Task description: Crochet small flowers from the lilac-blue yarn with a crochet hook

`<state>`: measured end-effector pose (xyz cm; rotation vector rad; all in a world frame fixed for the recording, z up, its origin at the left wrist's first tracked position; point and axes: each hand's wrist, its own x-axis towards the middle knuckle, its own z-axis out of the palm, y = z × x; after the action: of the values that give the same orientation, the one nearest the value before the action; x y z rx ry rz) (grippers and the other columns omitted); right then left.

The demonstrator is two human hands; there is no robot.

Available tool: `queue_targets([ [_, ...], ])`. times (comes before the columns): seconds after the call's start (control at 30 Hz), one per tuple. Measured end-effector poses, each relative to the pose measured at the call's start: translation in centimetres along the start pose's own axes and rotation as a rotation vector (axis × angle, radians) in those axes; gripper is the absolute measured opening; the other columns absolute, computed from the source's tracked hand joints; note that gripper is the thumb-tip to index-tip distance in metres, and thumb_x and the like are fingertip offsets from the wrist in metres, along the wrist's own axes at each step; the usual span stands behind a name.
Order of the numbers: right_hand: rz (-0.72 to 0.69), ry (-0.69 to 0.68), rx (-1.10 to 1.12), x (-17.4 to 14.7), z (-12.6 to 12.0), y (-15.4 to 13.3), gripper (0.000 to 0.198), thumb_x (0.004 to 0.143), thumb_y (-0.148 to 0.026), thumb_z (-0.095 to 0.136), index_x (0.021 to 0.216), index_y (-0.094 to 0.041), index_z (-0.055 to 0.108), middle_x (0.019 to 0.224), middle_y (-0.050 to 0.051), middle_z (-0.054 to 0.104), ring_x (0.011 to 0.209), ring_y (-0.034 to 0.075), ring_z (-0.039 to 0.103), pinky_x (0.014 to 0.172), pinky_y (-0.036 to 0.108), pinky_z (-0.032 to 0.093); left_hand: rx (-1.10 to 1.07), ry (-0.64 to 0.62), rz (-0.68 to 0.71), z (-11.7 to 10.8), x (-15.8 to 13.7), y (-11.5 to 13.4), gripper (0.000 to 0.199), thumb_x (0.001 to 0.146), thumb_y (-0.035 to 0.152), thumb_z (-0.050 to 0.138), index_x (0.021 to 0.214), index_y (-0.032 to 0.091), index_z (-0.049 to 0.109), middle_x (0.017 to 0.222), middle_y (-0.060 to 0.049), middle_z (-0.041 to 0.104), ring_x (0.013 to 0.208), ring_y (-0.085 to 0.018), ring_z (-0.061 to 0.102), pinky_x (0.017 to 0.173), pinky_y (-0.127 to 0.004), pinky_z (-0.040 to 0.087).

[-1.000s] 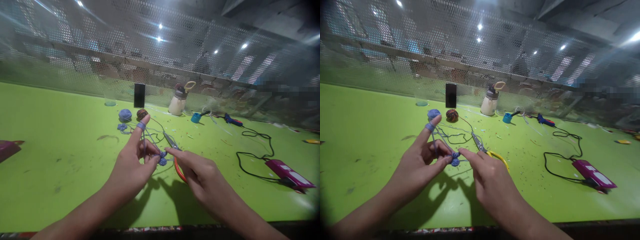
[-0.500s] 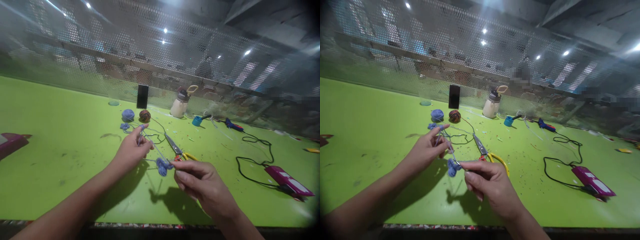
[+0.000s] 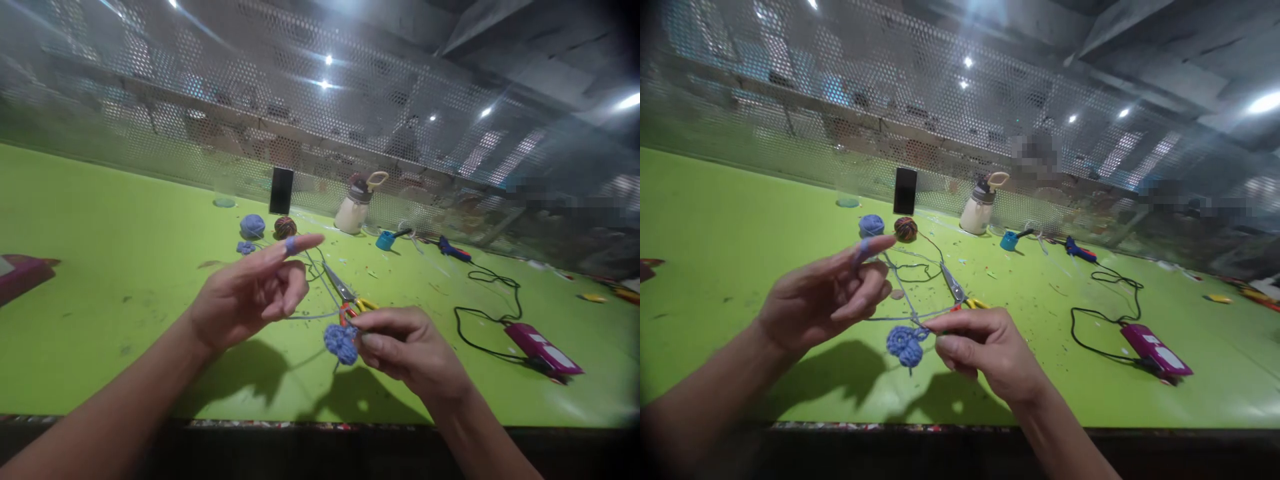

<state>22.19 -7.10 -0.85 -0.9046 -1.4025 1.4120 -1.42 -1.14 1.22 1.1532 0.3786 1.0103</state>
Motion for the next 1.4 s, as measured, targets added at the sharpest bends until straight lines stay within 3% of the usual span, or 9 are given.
queue_targets([
  [0.1,-0.063,-0.005,-0.084,0.2,0.1,-0.2,0.019,0.082,-0.027,0.076,0.099,-0.025,0.081,0.057,-0.001,0.057,0.046,0.008,0.043,0.039,0.019,0.026,0.371,0.012,0.0,0.3,0.2,-1.0,0.062,0.084,0.022,0.061,0.144,0.028,0.044,0.068,0.002,0.062,0.054,-0.012,0.045,0.051,-0.025,0.032],
  [0.2,-0.151,-0.016,-0.244,0.4,0.3,-0.6,0.02,0.086,-0.021,0.071,0.102,-0.027,0.08,0.061,-0.001,0.058,0.049,0.008,0.044,0.041,0.021,0.03,0.755,0.186,0.125,0.3,0.6,-1.6,0.029,0.081,0.023,0.065,0.109,0.02,0.072,0.064,0.002,0.057,0.06,-0.014,0.046,0.06,-0.028,0.036],
  [0.3,-0.235,-0.036,-0.375,0.5,0.6,-1.0,0.022,0.088,-0.017,0.067,0.104,-0.026,0.08,0.064,0.001,0.058,0.052,0.01,0.045,0.043,0.022,0.032,0.475,0.17,-0.046,0.4,0.8,-1.5,0.023,0.077,0.024,0.064,0.056,0.017,0.07,0.057,-0.001,0.055,0.057,-0.014,0.044,0.058,-0.028,0.036],
  [0.43,-0.252,-0.066,-0.385,1.1,0.8,-0.9,0.021,0.088,-0.02,0.066,0.103,-0.024,0.08,0.064,0.001,0.058,0.052,0.01,0.045,0.044,0.023,0.036,-0.008,0.129,-0.161,0.6,0.6,-1.0,0.029,0.07,0.02,0.057,0.042,0.018,0.064,0.064,-0.005,0.058,0.063,-0.015,0.05,0.061,-0.028,0.043],
  [0.6,-0.238,-0.04,-0.424,2.0,0.4,-0.5,0.022,0.088,-0.019,0.067,0.105,-0.026,0.079,0.069,0.002,0.065,0.055,0.011,0.05,0.049,0.024,0.041,-0.234,0.159,-0.185,0.8,0.1,-1.2,0.015,0.073,0.017,0.068,0.081,0.017,0.08,0.09,-0.007,0.068,0.089,-0.018,0.06,0.077,-0.028,0.049],
  [0.93,-0.176,0.002,-0.531,3.8,0.0,-1.7,0.022,0.082,-0.017,0.068,0.098,-0.022,0.081,0.065,0.001,0.066,0.052,0.01,0.045,0.045,0.022,0.036,0.138,0.046,-0.137,-0.2,0.4,-1.8,0.049,0.075,0.011,0.073,0.122,0.027,0.068,0.077,0.002,0.061,0.073,-0.013,0.057,0.073,-0.029,0.046],
  [1.2,0.121,0.239,0.11,4.6,2.9,0.9,0.02,0.08,-0.025,0.077,0.098,-0.019,0.077,0.06,-0.002,0.058,0.045,0.005,0.042,0.044,0.019,0.031,1.208,0.128,0.622,0.5,-0.1,-4.5,0.046,0.086,0.001,0.047,0.124,0.02,0.066,0.076,-0.006,0.055,0.068,-0.019,0.049,0.057,-0.03,0.041],
  [1.3,0.088,0.292,0.304,4.5,4.0,1.0,0.019,0.08,-0.022,0.077,0.099,-0.019,0.077,0.059,-0.004,0.058,0.044,0.003,0.041,0.046,0.016,0.032,1.143,0.186,0.705,0.9,-0.3,-5.1,0.05,0.085,-0.001,0.052,0.13,0.018,0.061,0.084,-0.008,0.059,0.076,-0.02,0.054,0.064,-0.032,0.047],
  [1.4,0.055,0.305,0.396,4.1,4.5,0.7,0.018,0.079,-0.022,0.078,0.097,-0.02,0.077,0.059,-0.004,0.059,0.043,0.002,0.041,0.047,0.015,0.034,0.785,0.306,0.516,1.5,-0.4,-4.9,0.045,0.086,0.005,0.06,0.126,0.024,0.065,0.089,-0.005,0.061,0.084,-0.018,0.059,0.074,-0.031,0.05],
])
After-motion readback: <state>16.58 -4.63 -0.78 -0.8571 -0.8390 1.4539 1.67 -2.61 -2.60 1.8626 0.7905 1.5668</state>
